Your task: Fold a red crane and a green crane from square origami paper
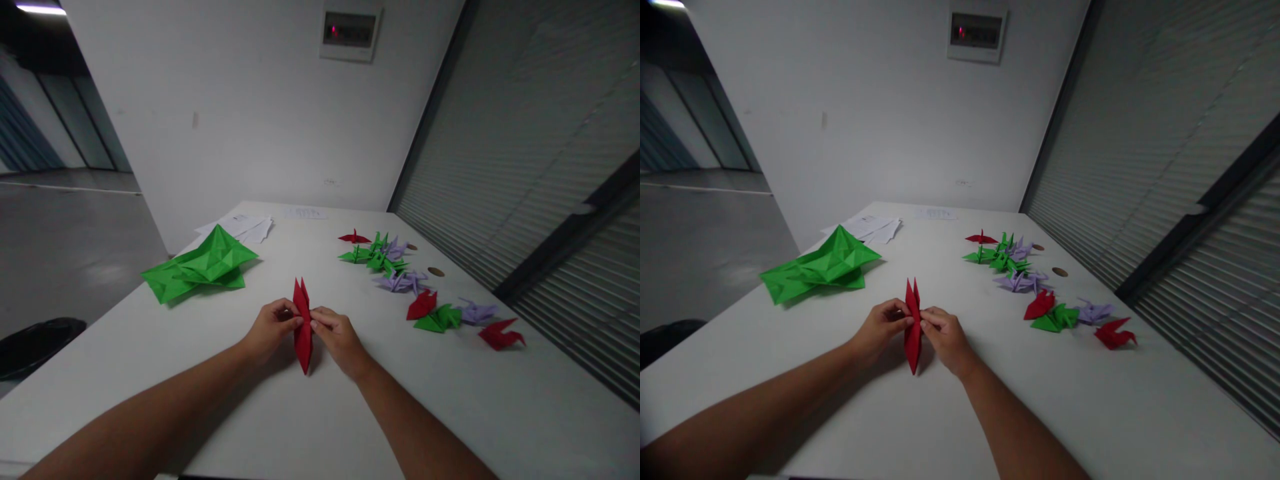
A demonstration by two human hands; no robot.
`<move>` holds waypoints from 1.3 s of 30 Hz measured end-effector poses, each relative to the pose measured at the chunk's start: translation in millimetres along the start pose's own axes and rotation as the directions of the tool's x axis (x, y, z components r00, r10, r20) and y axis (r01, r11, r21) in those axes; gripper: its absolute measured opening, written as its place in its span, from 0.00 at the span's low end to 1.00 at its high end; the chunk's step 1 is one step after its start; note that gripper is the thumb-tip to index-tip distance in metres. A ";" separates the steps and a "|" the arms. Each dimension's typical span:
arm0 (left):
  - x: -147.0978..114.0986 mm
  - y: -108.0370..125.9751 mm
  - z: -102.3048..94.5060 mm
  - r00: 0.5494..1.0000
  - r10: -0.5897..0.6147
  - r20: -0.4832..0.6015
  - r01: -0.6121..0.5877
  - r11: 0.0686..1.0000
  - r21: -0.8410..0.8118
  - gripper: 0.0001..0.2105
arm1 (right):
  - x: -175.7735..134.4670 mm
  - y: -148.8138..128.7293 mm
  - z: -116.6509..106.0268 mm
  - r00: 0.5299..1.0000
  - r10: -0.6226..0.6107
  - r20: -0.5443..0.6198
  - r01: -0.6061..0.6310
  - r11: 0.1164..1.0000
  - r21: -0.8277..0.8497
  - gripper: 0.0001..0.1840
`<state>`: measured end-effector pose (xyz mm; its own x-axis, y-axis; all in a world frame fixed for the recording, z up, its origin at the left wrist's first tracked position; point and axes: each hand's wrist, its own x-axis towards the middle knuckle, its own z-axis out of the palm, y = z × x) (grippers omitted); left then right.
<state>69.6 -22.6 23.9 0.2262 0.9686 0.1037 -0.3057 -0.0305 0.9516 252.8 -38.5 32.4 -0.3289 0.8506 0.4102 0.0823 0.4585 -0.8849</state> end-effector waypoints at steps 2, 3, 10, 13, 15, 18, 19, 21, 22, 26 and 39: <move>0.6 -0.7 -0.6 1.000 0.002 0.008 -0.001 1.000 -0.012 0.14 | 0.2 -0.4 -0.1 1.000 0.003 0.000 -0.003 1.000 -0.005 0.14; 0.8 -1.0 -0.9 1.000 0.004 0.010 -0.003 1.000 -0.016 0.14 | 0.3 -0.8 -0.1 1.000 0.003 0.001 -0.003 1.000 -0.007 0.14; 1.6 -2.9 -2.9 1.000 0.020 0.013 -0.019 0.999 -0.045 0.14 | 1.0 -1.7 1.1 1.000 -0.003 -0.002 0.003 1.000 0.012 0.14; 2.0 -4.7 -5.0 0.999 0.028 0.023 -0.027 0.999 -0.038 0.13 | 1.6 -0.1 1.6 1.000 -0.004 -0.003 0.004 1.000 0.027 0.14; 2.2 -6.0 -6.0 0.999 0.029 0.033 -0.028 0.999 -0.044 0.13 | 1.9 1.0 1.8 1.000 -0.001 -0.008 0.001 0.999 0.040 0.13; 2.3 -7.6 -6.5 0.999 0.028 0.043 -0.025 0.998 -0.059 0.13 | 1.9 1.7 1.8 1.000 0.007 -0.016 -0.006 0.998 0.060 0.13; 2.4 -8.0 -6.5 0.999 0.029 0.042 -0.027 0.998 -0.061 0.13 | 1.8 1.8 1.7 1.000 0.009 -0.014 -0.008 0.998 0.067 0.13; 2.5 -8.5 -6.4 0.999 0.034 0.039 -0.032 0.997 -0.064 0.13 | 1.4 2.0 1.7 1.000 0.013 -0.009 -0.013 0.996 0.085 0.13; 2.6 -8.6 -6.4 0.999 0.035 0.041 -0.032 0.997 -0.068 0.13 | 1.2 2.2 1.8 1.000 0.015 -0.008 -0.014 0.995 0.094 0.13; 2.9 -8.0 -6.5 0.998 0.028 0.059 -0.023 0.996 -0.084 0.14 | 0.5 2.8 2.5 1.000 0.020 -0.014 -0.018 0.992 0.122 0.13; 1.4 -4.5 -4.1 0.998 0.025 0.052 -0.022 0.998 -0.061 0.14 | 0.5 0.7 1.8 1.000 0.004 0.002 -0.004 0.998 0.070 0.12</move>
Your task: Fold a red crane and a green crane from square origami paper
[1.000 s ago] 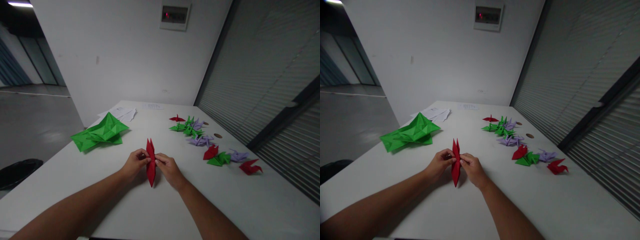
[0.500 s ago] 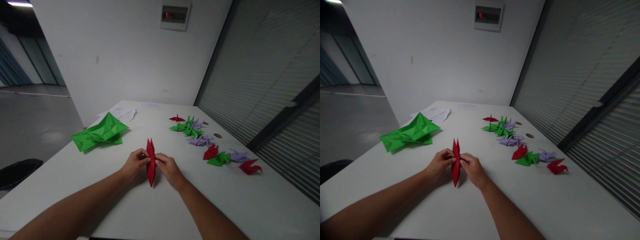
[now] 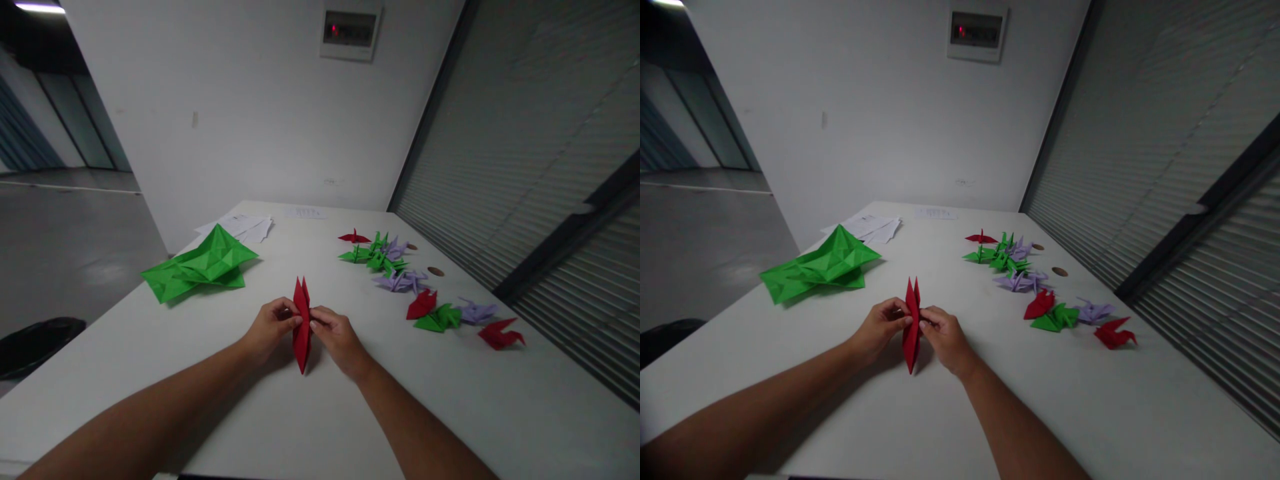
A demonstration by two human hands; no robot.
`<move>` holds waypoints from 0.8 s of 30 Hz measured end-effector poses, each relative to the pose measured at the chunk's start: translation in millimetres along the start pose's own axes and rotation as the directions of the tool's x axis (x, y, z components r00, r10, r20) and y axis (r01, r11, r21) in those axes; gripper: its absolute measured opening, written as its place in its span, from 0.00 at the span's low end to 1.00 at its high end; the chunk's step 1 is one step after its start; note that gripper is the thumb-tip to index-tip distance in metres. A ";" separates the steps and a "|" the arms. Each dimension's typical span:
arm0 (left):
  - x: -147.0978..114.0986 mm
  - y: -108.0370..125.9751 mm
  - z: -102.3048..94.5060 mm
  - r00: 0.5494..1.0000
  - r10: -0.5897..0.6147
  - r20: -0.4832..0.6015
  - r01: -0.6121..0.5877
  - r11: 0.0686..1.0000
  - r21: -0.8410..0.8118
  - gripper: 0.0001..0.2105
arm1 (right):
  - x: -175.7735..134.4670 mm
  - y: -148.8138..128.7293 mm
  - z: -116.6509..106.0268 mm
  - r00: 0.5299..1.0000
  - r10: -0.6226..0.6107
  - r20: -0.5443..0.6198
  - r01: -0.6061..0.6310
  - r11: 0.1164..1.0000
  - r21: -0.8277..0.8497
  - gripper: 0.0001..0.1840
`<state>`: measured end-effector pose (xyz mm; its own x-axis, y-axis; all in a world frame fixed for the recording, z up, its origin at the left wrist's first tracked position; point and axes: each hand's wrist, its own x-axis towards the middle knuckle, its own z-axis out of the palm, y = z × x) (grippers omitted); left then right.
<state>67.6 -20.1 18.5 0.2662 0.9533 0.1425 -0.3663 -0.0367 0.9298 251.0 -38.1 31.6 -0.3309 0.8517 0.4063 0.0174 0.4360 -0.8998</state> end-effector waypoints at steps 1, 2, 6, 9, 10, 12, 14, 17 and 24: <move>-0.1 0.4 0.2 1.000 -0.001 -0.001 0.001 1.000 0.001 0.14 | 0.2 1.6 0.7 1.000 0.003 -0.006 -0.003 1.000 0.001 0.11; -0.3 0.8 0.6 1.000 0.000 -0.001 0.000 1.000 0.006 0.15 | 0.4 3.3 1.8 1.000 0.012 -0.018 -0.012 1.000 0.010 0.10; -1.6 2.1 3.7 1.000 0.015 0.009 -0.016 0.999 0.036 0.15 | 0.6 9.5 8.2 0.992 0.095 -0.084 -0.087 0.992 0.095 0.09; -2.9 3.6 6.3 0.999 0.020 0.029 -0.022 0.999 0.048 0.16 | 0.5 10.6 12.0 0.983 0.136 -0.123 -0.121 0.985 0.124 0.09; -3.2 4.2 7.0 0.999 0.022 0.030 -0.024 0.998 0.052 0.16 | 0.5 10.7 12.8 0.979 0.146 -0.145 -0.127 0.983 0.136 0.09; -3.6 5.4 8.0 0.999 0.027 0.024 -0.028 0.998 0.050 0.16 | 0.5 11.5 13.6 0.965 0.184 -0.184 -0.148 0.970 0.193 0.11; -3.7 6.6 8.8 0.999 0.028 0.017 -0.029 0.999 0.033 0.16 | 0.5 13.2 13.5 0.951 0.242 -0.192 -0.184 0.943 0.279 0.14; -3.9 8.0 10.0 1.000 0.029 0.009 -0.030 0.999 0.015 0.16 | 0.5 15.5 12.5 0.941 0.296 -0.166 -0.225 0.910 0.348 0.16; -4.4 8.6 9.9 0.999 0.035 0.004 -0.035 0.999 0.024 0.15 | 2.5 6.2 11.6 0.937 0.319 -0.144 -0.261 0.911 0.318 0.13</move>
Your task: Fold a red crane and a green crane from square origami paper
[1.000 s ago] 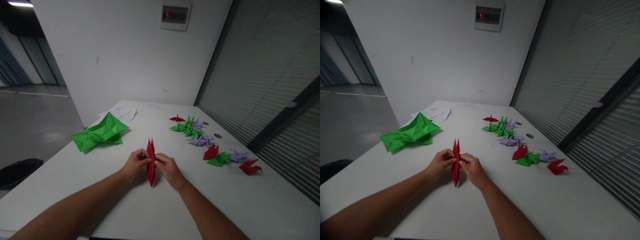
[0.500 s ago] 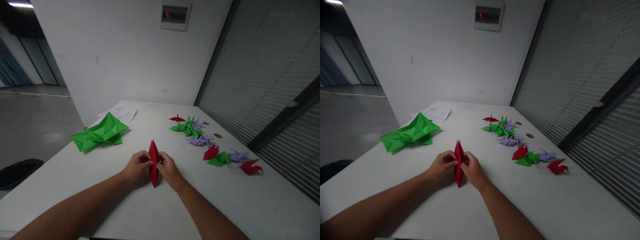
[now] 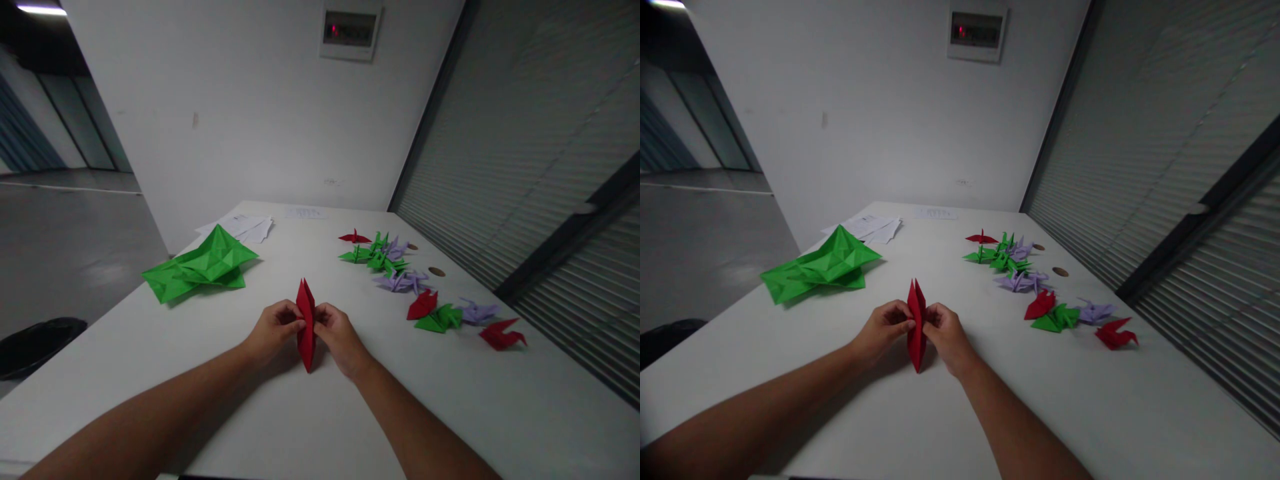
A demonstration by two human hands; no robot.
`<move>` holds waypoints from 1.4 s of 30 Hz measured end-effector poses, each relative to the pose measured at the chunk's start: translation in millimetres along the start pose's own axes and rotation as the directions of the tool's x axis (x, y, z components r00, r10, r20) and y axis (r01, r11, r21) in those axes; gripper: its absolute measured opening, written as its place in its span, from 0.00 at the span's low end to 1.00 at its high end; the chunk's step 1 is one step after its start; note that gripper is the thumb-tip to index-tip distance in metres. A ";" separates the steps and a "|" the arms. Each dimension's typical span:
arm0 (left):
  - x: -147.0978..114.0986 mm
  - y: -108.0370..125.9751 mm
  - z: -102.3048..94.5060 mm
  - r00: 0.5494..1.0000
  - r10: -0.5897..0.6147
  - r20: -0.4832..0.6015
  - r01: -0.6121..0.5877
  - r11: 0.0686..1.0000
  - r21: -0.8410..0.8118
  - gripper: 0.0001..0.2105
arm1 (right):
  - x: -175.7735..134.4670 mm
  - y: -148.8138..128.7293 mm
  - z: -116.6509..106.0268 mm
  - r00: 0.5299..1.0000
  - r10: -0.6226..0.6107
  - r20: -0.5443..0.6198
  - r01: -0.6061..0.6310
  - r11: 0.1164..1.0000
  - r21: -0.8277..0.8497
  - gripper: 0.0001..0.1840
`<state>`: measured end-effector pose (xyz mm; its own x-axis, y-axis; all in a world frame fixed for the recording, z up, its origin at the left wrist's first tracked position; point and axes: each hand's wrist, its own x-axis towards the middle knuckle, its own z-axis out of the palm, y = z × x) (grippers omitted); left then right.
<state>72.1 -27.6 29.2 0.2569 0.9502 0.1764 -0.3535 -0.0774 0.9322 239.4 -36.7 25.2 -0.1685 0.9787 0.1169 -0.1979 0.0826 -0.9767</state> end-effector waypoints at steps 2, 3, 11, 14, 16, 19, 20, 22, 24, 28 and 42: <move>0.1 -0.1 -0.9 1.000 -0.007 0.006 0.007 1.000 0.005 0.16 | -0.6 -2.8 0.9 1.000 0.010 0.016 -0.010 1.000 -0.002 0.13; 0.3 -0.1 -1.3 1.000 -0.009 0.009 0.009 1.000 0.006 0.16 | -0.8 -3.6 0.9 1.000 0.014 0.024 -0.014 1.000 0.001 0.13; 0.1 1.7 -0.9 0.999 -0.020 0.031 0.021 1.000 -0.014 0.16 | 2.3 2.0 -1.6 0.998 0.054 -0.009 -0.053 0.997 0.049 0.16; -0.8 1.6 -0.7 0.998 -0.026 0.058 0.028 0.999 -0.029 0.16 | 1.8 3.2 -1.2 0.998 0.066 -0.012 -0.066 0.997 0.048 0.16; -1.2 1.2 -0.9 0.997 -0.033 0.070 0.036 0.998 -0.042 0.16 | 0.7 2.4 -0.7 0.997 0.076 0.011 -0.076 0.996 0.046 0.15; -1.3 1.2 -0.7 0.997 -0.044 0.067 0.047 0.998 -0.045 0.16 | -0.8 0.2 -0.2 0.996 0.087 0.031 -0.088 0.995 0.055 0.13; -1.3 1.4 -0.3 0.997 -0.042 0.059 0.044 0.998 -0.039 0.16 | -1.0 -0.3 -0.2 0.996 0.084 0.029 -0.086 0.995 0.051 0.12; -1.1 1.8 0.5 0.998 -0.035 0.046 0.035 0.999 -0.016 0.16 | -0.8 -0.6 -0.5 0.997 0.075 0.020 -0.076 0.996 0.036 0.12; -0.7 1.6 1.0 0.999 -0.023 0.037 0.022 1.000 0.021 0.15 | 0.1 0.1 -1.3 0.998 0.061 0.012 -0.061 0.998 0.021 0.12; 0.3 -2.5 -0.8 1.000 -0.005 -0.001 0.005 0.993 0.122 0.14 | 2.5 3.5 -3.6 1.000 0.009 -0.009 -0.009 0.999 -0.031 0.14; 2.8 -7.9 -2.5 0.996 0.055 -0.063 -0.028 0.928 0.371 0.10 | 3.7 8.7 -6.6 0.979 -0.194 -0.053 0.154 0.892 -0.424 0.07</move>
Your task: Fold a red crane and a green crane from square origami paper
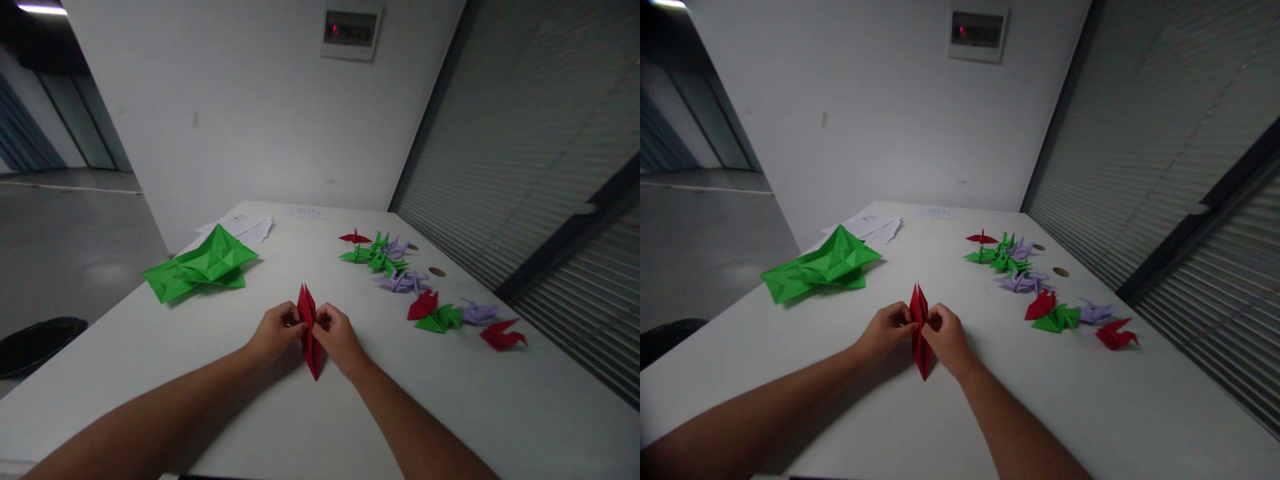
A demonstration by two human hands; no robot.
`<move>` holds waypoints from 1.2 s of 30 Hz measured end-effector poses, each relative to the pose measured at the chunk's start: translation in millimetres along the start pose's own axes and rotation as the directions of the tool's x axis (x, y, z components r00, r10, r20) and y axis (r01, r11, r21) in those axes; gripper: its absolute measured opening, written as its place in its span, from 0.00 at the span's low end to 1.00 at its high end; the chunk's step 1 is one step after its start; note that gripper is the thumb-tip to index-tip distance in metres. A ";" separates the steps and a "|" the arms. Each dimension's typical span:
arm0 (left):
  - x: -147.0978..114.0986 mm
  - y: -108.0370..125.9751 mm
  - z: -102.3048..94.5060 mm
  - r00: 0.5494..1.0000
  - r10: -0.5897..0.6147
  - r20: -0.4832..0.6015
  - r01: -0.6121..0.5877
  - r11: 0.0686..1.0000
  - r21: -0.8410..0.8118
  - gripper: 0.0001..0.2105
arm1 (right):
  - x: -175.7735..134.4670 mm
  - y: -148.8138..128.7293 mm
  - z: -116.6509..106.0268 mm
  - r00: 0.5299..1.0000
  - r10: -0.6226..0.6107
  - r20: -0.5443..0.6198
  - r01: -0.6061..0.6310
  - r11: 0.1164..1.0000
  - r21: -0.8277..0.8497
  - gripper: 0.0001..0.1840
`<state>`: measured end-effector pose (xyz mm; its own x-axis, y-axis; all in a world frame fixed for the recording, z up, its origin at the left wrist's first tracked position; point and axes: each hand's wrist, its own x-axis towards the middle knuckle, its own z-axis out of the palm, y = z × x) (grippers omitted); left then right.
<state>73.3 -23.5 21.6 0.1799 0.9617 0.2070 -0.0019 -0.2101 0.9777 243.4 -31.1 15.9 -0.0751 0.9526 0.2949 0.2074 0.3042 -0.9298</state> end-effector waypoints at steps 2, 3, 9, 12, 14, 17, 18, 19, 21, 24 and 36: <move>0.3 -0.8 0.9 0.999 -0.036 0.021 0.037 0.998 -0.050 0.12 | -0.2 -0.4 -0.7 1.000 -0.005 -0.003 0.005 1.000 -0.018 0.06; 0.4 -1.7 1.4 0.998 -0.054 0.041 0.057 0.995 -0.080 0.13 | -0.3 -0.6 -0.9 1.000 -0.007 -0.004 0.007 1.000 -0.021 0.06; -0.5 -5.4 2.2 0.989 -0.082 0.125 0.097 0.987 -0.125 0.09 | -2.2 -4.2 -0.6 1.000 -0.020 -0.015 0.019 0.998 -0.062 0.05; -2.2 -0.7 1.5 0.986 -0.106 0.130 0.121 0.986 -0.113 0.08 | -3.3 -6.3 -0.5 0.999 -0.042 -0.019 0.040 0.994 -0.098 0.04; -3.4 3.9 1.4 0.983 -0.118 0.141 0.138 0.980 -0.143 0.09 | -3.9 -7.1 -0.6 0.998 -0.062 -0.019 0.059 0.990 -0.127 0.05; -4.1 7.9 2.2 0.983 -0.118 0.141 0.143 0.973 -0.182 0.12 | -4.5 -7.1 -0.6 0.997 -0.075 -0.003 0.074 0.987 -0.146 0.08; -4.0 7.9 2.4 0.983 -0.117 0.140 0.142 0.972 -0.189 0.12 | -4.6 -6.9 -0.5 0.997 -0.072 0.003 0.072 0.987 -0.144 0.08; -3.8 7.4 2.5 0.983 -0.117 0.139 0.143 0.971 -0.194 0.12 | -4.5 -6.4 -0.4 0.998 -0.067 0.006 0.067 0.988 -0.139 0.08; -3.1 5.5 2.3 0.983 -0.123 0.134 0.148 0.968 -0.202 0.12 | -4.1 -4.9 -0.3 0.999 -0.054 0.001 0.054 0.991 -0.123 0.07; -2.4 3.0 1.3 0.983 -0.145 0.115 0.168 0.958 -0.232 0.10 | -2.8 -0.9 -0.3 0.999 -0.030 -0.020 0.028 0.996 -0.089 0.05; 0.2 3.5 1.0 0.990 -0.137 0.028 0.138 0.926 -0.351 0.16 | 3.0 12.7 2.0 0.998 0.059 0.007 -0.059 0.973 0.224 0.10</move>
<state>74.3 -24.2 25.0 0.2057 0.9761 0.0703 -0.3222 -0.0003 0.9467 243.8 -24.4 4.6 -0.0694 0.9687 0.2384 -0.0119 0.2382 -0.9712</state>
